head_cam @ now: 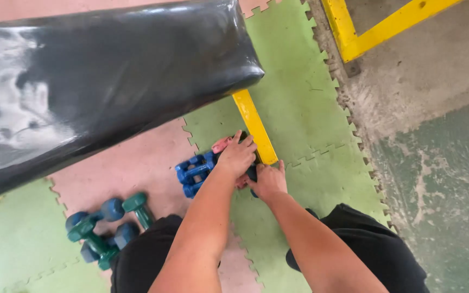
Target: Moving dumbbells between the floor and a weight rack to organize them.
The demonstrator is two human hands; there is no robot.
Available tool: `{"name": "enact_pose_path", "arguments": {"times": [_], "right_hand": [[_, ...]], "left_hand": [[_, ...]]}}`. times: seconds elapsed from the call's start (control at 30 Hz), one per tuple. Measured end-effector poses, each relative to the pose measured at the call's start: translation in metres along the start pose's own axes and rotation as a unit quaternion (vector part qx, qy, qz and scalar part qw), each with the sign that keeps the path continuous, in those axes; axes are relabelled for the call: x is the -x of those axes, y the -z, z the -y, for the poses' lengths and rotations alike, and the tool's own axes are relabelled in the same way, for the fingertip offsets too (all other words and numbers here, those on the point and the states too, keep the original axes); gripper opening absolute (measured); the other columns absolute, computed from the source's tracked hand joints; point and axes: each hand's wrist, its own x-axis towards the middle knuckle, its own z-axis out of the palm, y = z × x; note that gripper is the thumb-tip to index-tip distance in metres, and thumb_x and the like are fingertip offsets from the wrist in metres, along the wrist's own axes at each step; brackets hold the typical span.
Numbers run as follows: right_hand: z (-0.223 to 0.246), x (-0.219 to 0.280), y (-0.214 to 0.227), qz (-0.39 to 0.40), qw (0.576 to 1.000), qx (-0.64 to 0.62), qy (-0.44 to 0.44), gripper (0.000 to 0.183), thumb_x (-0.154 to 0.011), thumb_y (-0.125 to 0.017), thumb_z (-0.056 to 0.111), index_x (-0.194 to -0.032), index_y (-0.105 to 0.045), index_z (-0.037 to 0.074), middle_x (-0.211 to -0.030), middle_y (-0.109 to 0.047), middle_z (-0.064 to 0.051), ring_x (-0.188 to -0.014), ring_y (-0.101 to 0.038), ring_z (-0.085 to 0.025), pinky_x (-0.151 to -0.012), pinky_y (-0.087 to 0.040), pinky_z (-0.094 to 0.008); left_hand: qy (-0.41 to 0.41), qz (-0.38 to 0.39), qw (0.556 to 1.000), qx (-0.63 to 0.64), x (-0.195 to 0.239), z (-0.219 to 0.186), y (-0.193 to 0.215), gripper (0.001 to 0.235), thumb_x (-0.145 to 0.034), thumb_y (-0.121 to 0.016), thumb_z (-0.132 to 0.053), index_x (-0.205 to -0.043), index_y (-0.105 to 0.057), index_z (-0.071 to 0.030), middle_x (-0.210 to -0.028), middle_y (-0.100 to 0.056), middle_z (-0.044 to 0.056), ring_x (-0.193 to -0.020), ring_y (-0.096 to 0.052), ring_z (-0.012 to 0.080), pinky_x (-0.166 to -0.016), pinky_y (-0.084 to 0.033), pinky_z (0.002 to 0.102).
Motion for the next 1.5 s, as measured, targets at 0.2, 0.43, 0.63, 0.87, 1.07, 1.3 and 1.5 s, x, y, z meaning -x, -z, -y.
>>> {"name": "enact_pose_path", "arguments": {"times": [0.2,0.43,0.63,0.87,1.07,1.3,1.5], "right_hand": [[-0.003,-0.051,-0.042,-0.052,0.999,0.011,0.008,0.053,-0.085,-0.069,0.054,-0.113,-0.065,0.009,-0.109,-0.072,-0.015,-0.111,-0.068,-0.032,-0.124,-0.021,-0.056],[-0.013,-0.079,-0.065,-0.049,0.998,-0.010,-0.025,0.061,-0.091,-0.067,0.048,-0.134,-0.056,0.007,-0.134,-0.061,-0.015,-0.132,-0.053,-0.032,-0.121,-0.026,-0.054],[0.001,0.006,-0.027,-0.017,0.998,-0.050,0.024,0.080,-0.090,-0.068,0.031,-0.155,-0.034,-0.002,-0.152,-0.046,-0.020,-0.139,-0.047,-0.036,-0.116,-0.041,-0.040],[0.018,0.161,0.100,-0.015,0.999,0.000,0.045,0.083,-0.091,-0.061,0.024,-0.159,-0.019,0.004,-0.169,-0.014,-0.016,-0.157,-0.011,-0.034,-0.122,-0.024,-0.051],[-0.004,0.288,0.196,-0.028,0.997,0.038,0.062,0.084,-0.093,-0.058,0.027,-0.161,-0.013,0.005,-0.170,-0.008,-0.017,-0.158,-0.002,-0.036,-0.124,-0.015,-0.054],[-0.041,0.409,0.281,-0.077,0.990,0.037,0.110,0.089,-0.092,-0.061,0.034,-0.160,-0.012,0.003,-0.169,-0.007,-0.018,-0.157,0.000,-0.036,-0.123,-0.011,-0.057],[-0.060,0.480,0.319,-0.102,0.987,0.081,0.093,0.091,-0.089,-0.063,0.030,-0.160,-0.014,0.001,-0.169,-0.009,-0.019,-0.157,0.001,-0.037,-0.121,-0.006,-0.064]], "left_hand": [[-0.025,-0.020,0.999,-0.007,-0.032,0.023,-0.064,0.026,-0.091,-0.058,-0.023,-0.107,-0.078,-0.018,-0.136,-0.057,0.002,-0.146,-0.035,0.0250,-0.123,-0.020,0.060],[-0.009,-0.042,0.999,-0.002,-0.039,0.025,-0.064,0.032,-0.094,-0.055,-0.023,-0.121,-0.070,-0.016,-0.146,-0.051,0.005,-0.150,-0.028,0.0272,-0.123,-0.021,0.059],[0.108,-0.051,0.993,-0.024,0.024,-0.022,-0.006,0.050,-0.096,-0.049,-0.023,-0.143,-0.053,-0.008,-0.159,-0.039,0.011,-0.153,-0.022,0.0305,-0.120,-0.023,0.060],[0.222,0.000,0.971,0.095,0.093,-0.111,0.109,0.064,-0.098,-0.045,-0.023,-0.158,-0.028,-0.008,-0.167,-0.019,0.016,-0.155,-0.011,0.0352,-0.120,-0.016,0.062],[0.246,-0.034,0.954,0.169,0.143,-0.174,0.250,0.069,-0.095,-0.047,-0.019,-0.159,-0.024,-0.006,-0.168,-0.014,0.017,-0.155,-0.008,0.0364,-0.121,-0.013,0.061],[0.220,-0.100,0.951,0.191,0.190,-0.236,0.387,0.074,-0.092,-0.053,-0.020,-0.157,-0.024,-0.003,-0.168,-0.013,0.018,-0.156,-0.006,0.0374,-0.122,-0.010,0.062],[0.197,-0.081,0.956,0.204,0.202,-0.279,0.447,0.088,-0.086,-0.062,-0.020,-0.159,-0.015,-0.001,-0.168,-0.008,0.019,-0.156,-0.001,0.0376,-0.122,-0.005,0.061]]}}
